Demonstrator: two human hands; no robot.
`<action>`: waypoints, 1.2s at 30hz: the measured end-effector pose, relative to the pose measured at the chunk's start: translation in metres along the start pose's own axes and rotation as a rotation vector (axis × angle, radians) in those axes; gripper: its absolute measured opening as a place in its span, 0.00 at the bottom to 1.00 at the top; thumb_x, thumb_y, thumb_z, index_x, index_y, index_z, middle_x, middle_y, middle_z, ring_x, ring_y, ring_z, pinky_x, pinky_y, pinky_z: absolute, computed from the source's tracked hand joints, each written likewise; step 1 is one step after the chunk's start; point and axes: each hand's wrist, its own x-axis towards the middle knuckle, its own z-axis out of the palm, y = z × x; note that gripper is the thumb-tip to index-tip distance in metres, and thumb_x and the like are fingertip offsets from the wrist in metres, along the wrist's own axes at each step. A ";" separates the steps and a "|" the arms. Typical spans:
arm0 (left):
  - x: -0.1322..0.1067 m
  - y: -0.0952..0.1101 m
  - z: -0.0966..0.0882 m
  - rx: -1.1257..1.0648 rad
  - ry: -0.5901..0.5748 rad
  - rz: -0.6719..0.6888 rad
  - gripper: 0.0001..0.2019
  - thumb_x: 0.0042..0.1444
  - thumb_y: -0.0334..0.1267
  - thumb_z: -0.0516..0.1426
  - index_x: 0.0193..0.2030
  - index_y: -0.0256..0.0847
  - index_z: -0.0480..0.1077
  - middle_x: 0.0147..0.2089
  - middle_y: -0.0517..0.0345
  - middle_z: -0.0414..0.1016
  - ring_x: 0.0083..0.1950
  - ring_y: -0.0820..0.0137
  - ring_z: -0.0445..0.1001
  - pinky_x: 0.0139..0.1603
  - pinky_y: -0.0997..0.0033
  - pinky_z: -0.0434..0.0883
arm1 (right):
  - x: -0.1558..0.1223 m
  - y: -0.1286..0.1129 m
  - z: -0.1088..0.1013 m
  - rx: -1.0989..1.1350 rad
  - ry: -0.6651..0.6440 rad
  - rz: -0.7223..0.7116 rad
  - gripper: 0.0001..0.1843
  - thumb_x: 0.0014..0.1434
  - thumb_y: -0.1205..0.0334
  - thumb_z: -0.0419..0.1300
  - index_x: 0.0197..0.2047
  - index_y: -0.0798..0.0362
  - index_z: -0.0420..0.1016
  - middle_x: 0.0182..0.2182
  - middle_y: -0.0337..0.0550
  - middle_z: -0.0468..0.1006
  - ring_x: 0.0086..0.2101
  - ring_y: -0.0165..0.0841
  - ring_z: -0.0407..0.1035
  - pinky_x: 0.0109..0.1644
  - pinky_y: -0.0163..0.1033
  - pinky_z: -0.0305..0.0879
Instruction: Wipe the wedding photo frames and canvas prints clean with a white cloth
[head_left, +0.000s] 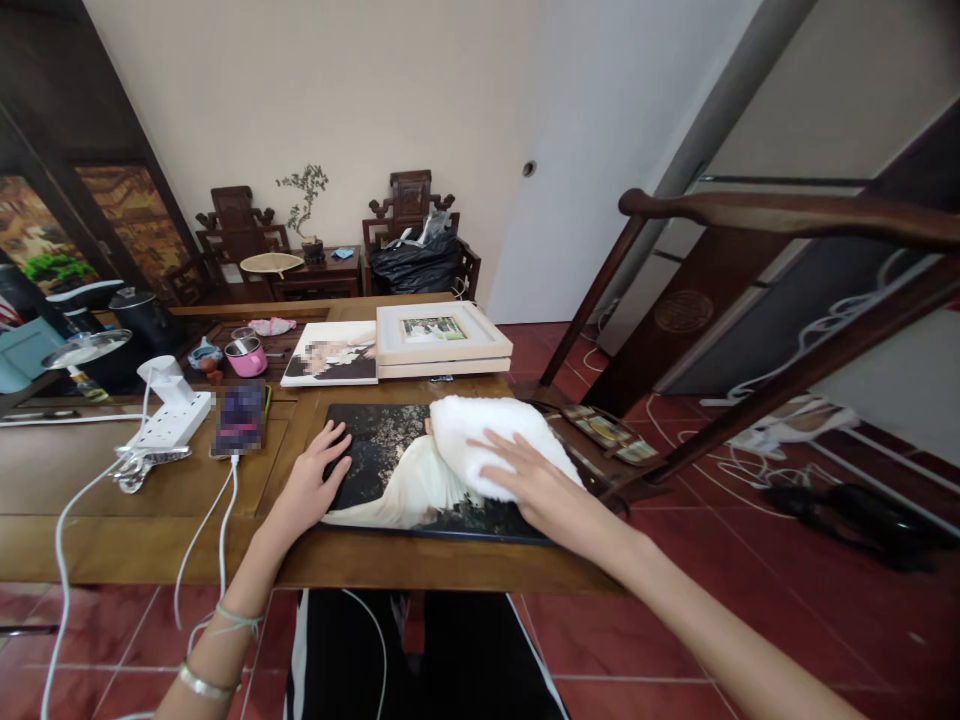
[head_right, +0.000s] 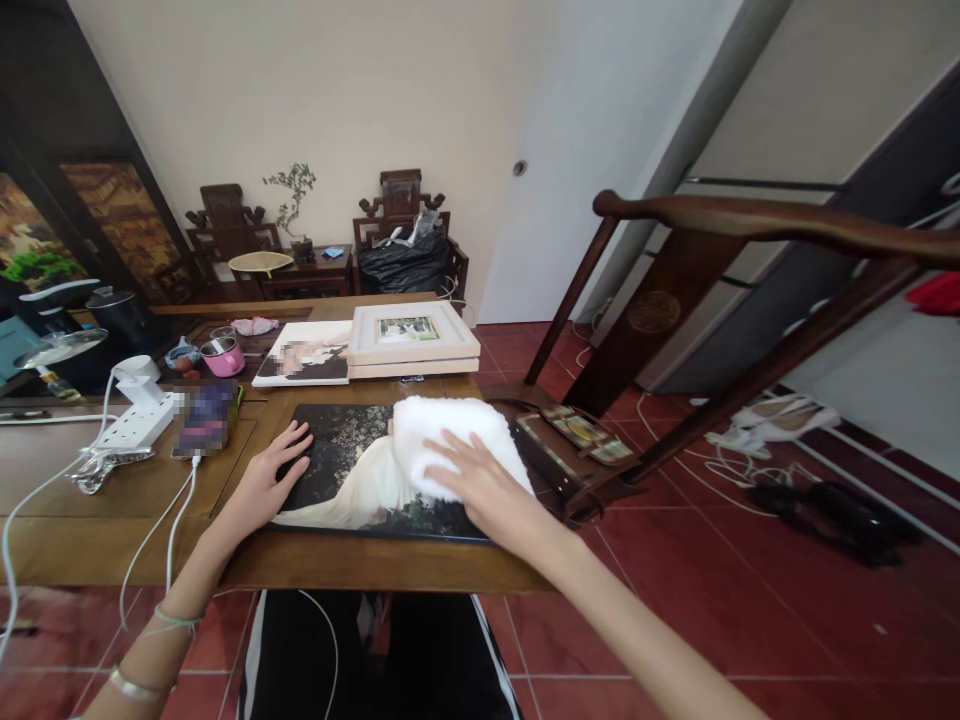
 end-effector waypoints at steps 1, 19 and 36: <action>0.000 0.000 0.000 -0.003 0.003 0.000 0.22 0.63 0.45 0.49 0.57 0.33 0.69 0.64 0.43 0.64 0.69 0.58 0.55 0.67 0.51 0.56 | 0.012 0.011 0.000 0.001 -0.012 0.031 0.39 0.36 0.87 0.44 0.51 0.56 0.70 0.62 0.58 0.62 0.65 0.47 0.45 0.64 0.63 0.48; -0.001 0.004 0.002 -0.016 0.037 -0.014 0.21 0.63 0.43 0.48 0.56 0.33 0.70 0.63 0.44 0.66 0.69 0.59 0.57 0.67 0.51 0.58 | -0.044 -0.060 0.002 -0.017 0.169 -0.122 0.21 0.49 0.86 0.48 0.36 0.54 0.72 0.63 0.54 0.61 0.66 0.49 0.38 0.62 0.68 0.49; 0.003 0.006 0.000 0.004 0.045 -0.041 0.21 0.62 0.44 0.51 0.57 0.36 0.69 0.63 0.46 0.66 0.68 0.59 0.58 0.67 0.52 0.58 | 0.067 0.040 0.001 0.017 -0.029 0.126 0.39 0.39 0.86 0.45 0.55 0.58 0.67 0.57 0.60 0.69 0.64 0.47 0.49 0.64 0.61 0.50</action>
